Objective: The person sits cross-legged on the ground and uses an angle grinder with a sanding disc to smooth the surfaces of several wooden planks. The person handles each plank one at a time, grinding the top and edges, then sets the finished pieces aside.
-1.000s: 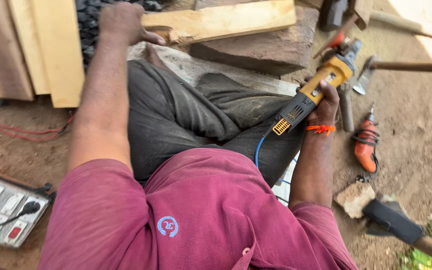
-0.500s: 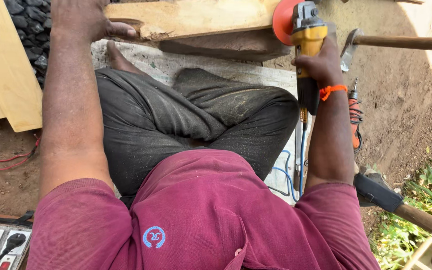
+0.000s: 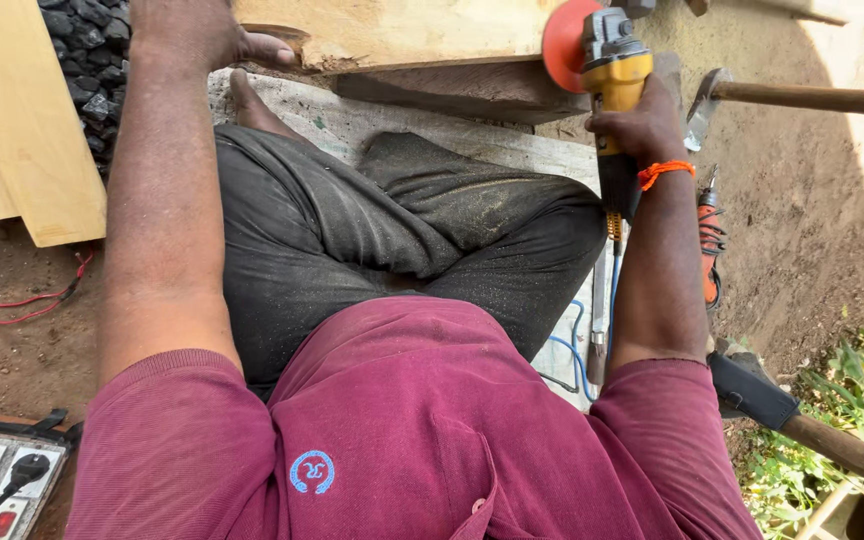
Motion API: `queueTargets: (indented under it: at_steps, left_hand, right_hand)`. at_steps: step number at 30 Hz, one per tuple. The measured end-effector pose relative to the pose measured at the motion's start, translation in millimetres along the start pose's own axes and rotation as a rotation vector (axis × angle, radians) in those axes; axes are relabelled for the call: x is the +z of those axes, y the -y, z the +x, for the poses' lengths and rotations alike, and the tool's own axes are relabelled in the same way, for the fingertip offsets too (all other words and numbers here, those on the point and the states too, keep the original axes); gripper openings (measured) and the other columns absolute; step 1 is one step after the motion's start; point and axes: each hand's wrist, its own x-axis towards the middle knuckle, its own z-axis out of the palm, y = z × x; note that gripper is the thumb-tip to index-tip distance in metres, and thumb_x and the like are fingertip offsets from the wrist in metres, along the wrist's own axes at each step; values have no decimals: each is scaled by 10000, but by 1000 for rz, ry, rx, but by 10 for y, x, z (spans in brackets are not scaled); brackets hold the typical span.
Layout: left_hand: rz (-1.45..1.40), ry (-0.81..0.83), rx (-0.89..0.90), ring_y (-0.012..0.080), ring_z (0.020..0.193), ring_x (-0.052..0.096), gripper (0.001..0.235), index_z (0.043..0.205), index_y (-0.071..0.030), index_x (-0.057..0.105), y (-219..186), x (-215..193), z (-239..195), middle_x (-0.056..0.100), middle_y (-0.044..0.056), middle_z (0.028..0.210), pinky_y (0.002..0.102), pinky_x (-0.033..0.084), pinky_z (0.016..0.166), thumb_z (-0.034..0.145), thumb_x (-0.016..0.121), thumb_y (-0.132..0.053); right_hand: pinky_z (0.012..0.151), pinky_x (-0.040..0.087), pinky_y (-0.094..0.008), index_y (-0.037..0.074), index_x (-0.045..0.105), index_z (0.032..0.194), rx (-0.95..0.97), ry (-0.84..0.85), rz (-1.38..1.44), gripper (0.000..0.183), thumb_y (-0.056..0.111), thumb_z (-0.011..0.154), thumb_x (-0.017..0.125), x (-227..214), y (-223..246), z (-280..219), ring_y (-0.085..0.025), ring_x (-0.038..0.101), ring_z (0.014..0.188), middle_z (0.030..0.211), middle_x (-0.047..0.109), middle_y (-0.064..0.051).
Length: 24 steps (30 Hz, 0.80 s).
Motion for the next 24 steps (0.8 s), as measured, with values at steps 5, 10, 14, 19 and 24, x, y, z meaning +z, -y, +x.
queueTargets:
  at_steps: [5,10,14,19,24]
  left_hand:
    - [-41,51,-76,285,645,722,916,1002,-28,761,-4,82,-22,700,119,673,460,590,590,660,691,-875]
    - [-26,47,-154,286,721,722,926,1054,-31,756,-64,32,-19,710,113,745,446,575,671,599,729,-838]
    - [43,135,-169,289,838,703,962,1149,-20,734,-146,-18,5,721,125,860,467,558,776,544,822,-762]
    - [88,119,-79,278,890,697,750,1262,-58,696,-313,5,13,717,144,984,485,563,779,638,915,-412]
    - [81,126,-38,282,925,701,633,1326,-62,680,-336,70,-28,714,175,1049,488,573,800,758,920,-208]
  right_hand:
    - [936,579,-366,89,560,1333,58,111,-4,808,209,607,896,155,202,-24,-235,722,1058,1220,721,-121]
    - [997,540,-395,39,563,1348,-110,100,-143,798,202,677,963,195,196,11,-270,677,1103,1253,696,-158]
    - [964,597,-379,60,575,1357,-48,108,77,791,155,643,901,72,155,44,-238,732,1076,1240,728,-104]
    - [965,573,-370,89,595,1354,-105,142,-34,785,167,644,922,192,386,-22,-233,723,1087,1228,735,-94]
    - [967,553,-377,72,582,1374,-294,199,-102,810,173,656,943,452,731,-160,-255,702,1106,1220,732,-126]
